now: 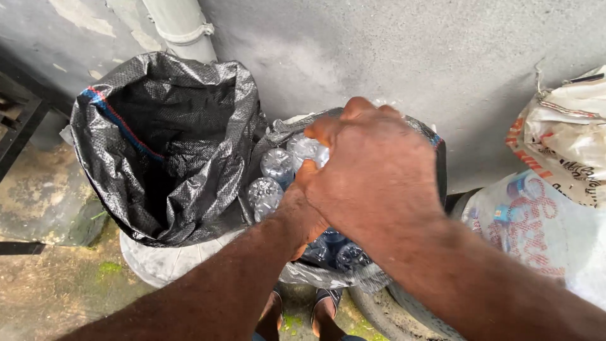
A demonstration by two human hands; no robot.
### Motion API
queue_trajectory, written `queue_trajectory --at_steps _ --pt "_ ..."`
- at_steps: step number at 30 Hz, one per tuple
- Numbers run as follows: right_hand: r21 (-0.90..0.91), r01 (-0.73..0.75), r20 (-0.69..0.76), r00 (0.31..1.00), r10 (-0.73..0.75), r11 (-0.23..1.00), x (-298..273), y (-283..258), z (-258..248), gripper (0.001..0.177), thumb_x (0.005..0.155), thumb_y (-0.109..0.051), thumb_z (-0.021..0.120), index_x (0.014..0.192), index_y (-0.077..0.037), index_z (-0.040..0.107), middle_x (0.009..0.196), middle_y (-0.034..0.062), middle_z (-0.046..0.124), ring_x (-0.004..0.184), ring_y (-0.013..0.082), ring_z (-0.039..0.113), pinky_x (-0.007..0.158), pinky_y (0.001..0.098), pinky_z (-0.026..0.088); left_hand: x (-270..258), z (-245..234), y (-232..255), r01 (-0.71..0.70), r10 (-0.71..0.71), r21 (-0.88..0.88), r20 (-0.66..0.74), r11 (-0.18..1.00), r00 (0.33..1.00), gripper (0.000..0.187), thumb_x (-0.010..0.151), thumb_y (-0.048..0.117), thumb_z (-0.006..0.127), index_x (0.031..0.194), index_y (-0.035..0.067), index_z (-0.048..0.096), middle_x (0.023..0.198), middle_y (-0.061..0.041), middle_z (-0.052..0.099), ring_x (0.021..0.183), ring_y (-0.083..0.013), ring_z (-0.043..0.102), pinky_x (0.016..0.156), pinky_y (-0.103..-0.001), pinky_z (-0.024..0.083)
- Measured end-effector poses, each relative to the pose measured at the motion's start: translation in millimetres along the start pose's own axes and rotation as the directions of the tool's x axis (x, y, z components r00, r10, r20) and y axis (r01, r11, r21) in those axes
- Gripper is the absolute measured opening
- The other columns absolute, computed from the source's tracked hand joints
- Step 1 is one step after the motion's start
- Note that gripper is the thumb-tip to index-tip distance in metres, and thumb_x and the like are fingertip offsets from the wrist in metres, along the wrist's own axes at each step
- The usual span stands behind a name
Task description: The person wipes plastic bottles with a cloth and places them into bags.
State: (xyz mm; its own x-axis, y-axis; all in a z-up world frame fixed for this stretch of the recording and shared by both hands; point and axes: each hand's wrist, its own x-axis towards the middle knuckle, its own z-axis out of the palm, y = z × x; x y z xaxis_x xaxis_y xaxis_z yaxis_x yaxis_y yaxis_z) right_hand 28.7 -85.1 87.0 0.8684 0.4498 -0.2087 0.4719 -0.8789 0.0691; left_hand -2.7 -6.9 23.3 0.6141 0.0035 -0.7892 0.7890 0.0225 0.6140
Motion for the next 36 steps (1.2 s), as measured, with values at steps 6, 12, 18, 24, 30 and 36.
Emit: queue_trajectory --at_steps 6,12,18,24,30,36 --pt "0.165 -0.077 0.041 0.997 0.072 0.983 25.8 -8.2 -3.0 0.043 0.086 -0.043 0.076 0.126 -0.027 0.075 0.129 0.0109 0.064 0.106 0.0272 0.069 0.091 0.0462 0.058 39.3 -13.9 -25.4 -0.015 0.02 0.051 -0.094 0.999 0.995 0.076 0.083 0.011 0.074 0.154 0.021 0.046 0.146 -0.014 0.064 0.135 -0.0245 0.06 0.109 -0.041 0.048" --pt "0.124 -0.066 0.09 0.994 0.054 0.99 63.8 -3.9 14.4 0.046 0.086 -0.046 0.071 0.126 -0.023 0.072 0.123 0.0119 0.067 0.11 0.0254 0.067 0.091 0.0474 0.058 47.8 -16.0 -34.9 0.008 -0.007 0.02 -0.067 1.0 0.998 0.099 0.089 0.004 0.074 0.164 0.026 0.014 0.167 -0.01 0.029 0.152 -0.0263 0.034 0.124 -0.046 0.031" --pt "0.115 -0.076 0.144 0.988 0.059 0.99 78.2 -16.9 14.0 0.045 0.087 -0.045 0.07 0.127 -0.024 0.072 0.12 0.0061 0.071 0.112 0.0226 0.067 0.096 0.0473 0.056 26.2 -23.0 -18.7 0.07 -0.07 0.002 -0.077 0.998 0.995 0.098 0.089 0.005 0.071 0.165 0.028 0.014 0.166 -0.009 0.033 0.151 -0.0292 0.038 0.124 -0.047 0.033" --pt "0.073 -0.006 0.089 0.996 0.0 0.997 86.1 -16.2 21.6 0.046 0.086 -0.047 0.072 0.125 -0.023 0.073 0.124 0.0093 0.068 0.119 0.0281 0.064 0.103 0.0469 0.052 43.7 -25.1 -25.6 -0.014 0.013 -0.018 -0.077 1.0 0.997 0.098 0.085 0.002 0.074 0.163 0.022 0.018 0.162 -0.008 0.042 0.147 -0.0252 0.045 0.123 -0.042 0.037" --pt "0.092 -0.08 0.13 0.989 0.068 0.992 86.0 -9.8 20.7 0.053 0.088 -0.05 0.066 0.137 -0.031 0.065 0.129 0.0109 0.064 0.123 0.0263 0.063 0.106 0.0476 0.05 36.0 -34.0 -12.4 0.029 -0.029 -0.001 -0.021 1.0 0.999 0.097 0.088 0.008 0.071 0.164 0.03 0.016 0.157 -0.006 0.05 0.144 -0.0233 0.048 0.121 -0.044 0.037" --pt "0.499 -0.325 0.128 0.944 0.303 0.803 63.1 -4.8 9.3 0.086 0.09 -0.072 0.055 0.16 -0.025 0.038 0.14 0.0102 0.063 0.125 0.028 0.063 0.105 0.0502 0.05 67.1 -36.2 -30.8 -0.064 0.062 -0.176 -0.013 0.982 0.998 0.097 0.082 0.002 0.072 0.163 0.026 0.024 0.15 -0.011 0.059 0.139 -0.0246 0.056 0.119 -0.045 0.039"
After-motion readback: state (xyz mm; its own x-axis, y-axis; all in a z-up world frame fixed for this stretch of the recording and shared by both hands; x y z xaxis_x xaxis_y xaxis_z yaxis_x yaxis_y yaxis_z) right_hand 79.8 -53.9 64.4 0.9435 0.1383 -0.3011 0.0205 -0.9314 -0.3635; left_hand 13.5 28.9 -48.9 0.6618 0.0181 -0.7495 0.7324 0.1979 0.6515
